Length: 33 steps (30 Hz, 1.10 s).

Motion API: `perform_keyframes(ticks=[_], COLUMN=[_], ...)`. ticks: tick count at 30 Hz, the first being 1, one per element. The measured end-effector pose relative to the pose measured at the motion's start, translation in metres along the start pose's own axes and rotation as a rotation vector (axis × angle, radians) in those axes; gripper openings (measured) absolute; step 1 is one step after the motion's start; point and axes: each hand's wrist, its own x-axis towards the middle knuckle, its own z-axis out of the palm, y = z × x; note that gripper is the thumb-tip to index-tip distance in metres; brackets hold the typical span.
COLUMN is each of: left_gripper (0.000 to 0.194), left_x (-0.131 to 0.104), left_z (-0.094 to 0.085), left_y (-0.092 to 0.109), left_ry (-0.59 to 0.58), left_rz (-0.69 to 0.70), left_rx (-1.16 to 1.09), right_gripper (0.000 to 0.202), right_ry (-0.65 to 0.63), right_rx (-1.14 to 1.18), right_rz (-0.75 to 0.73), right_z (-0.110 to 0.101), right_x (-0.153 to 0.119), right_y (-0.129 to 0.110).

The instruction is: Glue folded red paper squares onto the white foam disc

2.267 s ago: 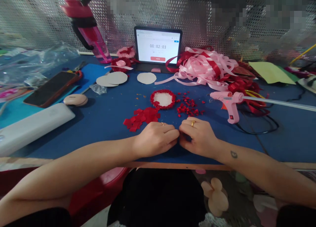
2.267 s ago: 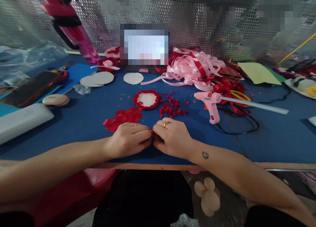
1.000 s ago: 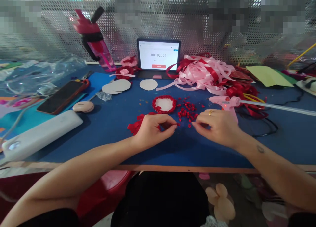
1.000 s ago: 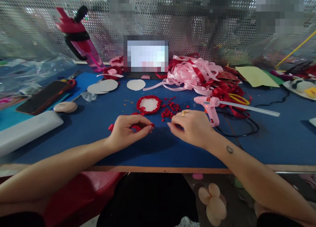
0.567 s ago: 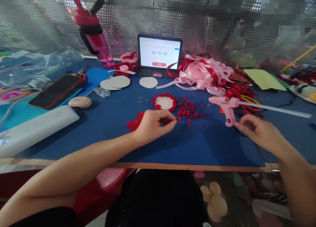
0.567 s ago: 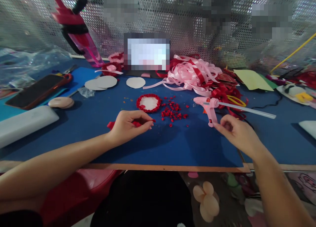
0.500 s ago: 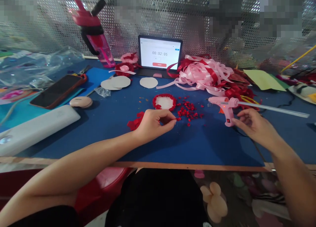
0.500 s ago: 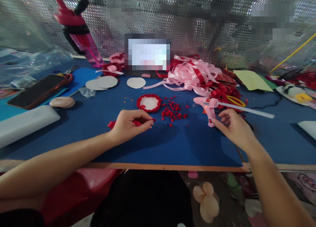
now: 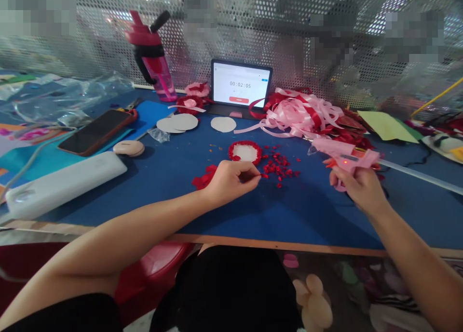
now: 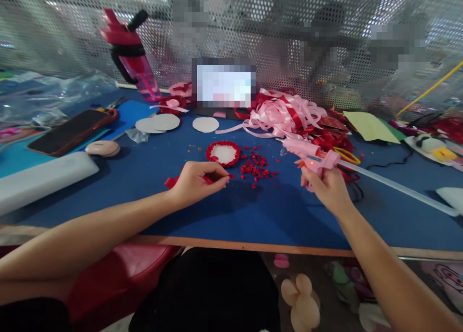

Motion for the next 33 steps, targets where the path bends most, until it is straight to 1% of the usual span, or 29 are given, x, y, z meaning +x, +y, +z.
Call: perform_keyframes(ticks=[1,3,6,9,12,16,26,33], left_gripper=[0.006,0.006,0.006,0.007,0.007,0.008,0.011,0.011], left_x=[0.000,0.000,0.000,-0.001,-0.001,-0.001,-0.002,-0.002], left_z=[0.000,0.000,0.001,0.002,0.002,0.002,0.002,0.002], left_y=[0.000,-0.001,-0.002,-0.003,-0.004,-0.004,-0.002,-0.004], left_ry=[0.004,0.020,0.047,0.057,0.057,0.060,0.062,0.065], left_rz=[-0.001,-0.002,0.014,0.039,0.053,0.058,0.067,0.115], left_rx=[0.006,0.019,0.048,0.072,0.097,0.100,0.123,0.148], right_gripper=[0.030,0.025,0.021,0.018,0.014,0.016,0.018,0.020], right_ry=[-0.017,-0.090,-0.191,-0.271,-0.336,-0.352,-0.364,-0.361], right_rx=[0.074,0.194,0.322,0.324,0.286,0.276,0.240,0.184], right_rz=[-0.033,-0.056,-0.042,-0.045,-0.104,-0.137,-0.129,-0.154], right_z=[0.003,0.012,0.028,0.038,0.041,0.040,0.041,0.042], right_x=[-0.004,-0.012,-0.022,-0.028,-0.030,-0.030,-0.033,-0.033], right_y=[-0.008,-0.021,-0.029,-0.030,-0.029,-0.028,-0.026,-0.024])
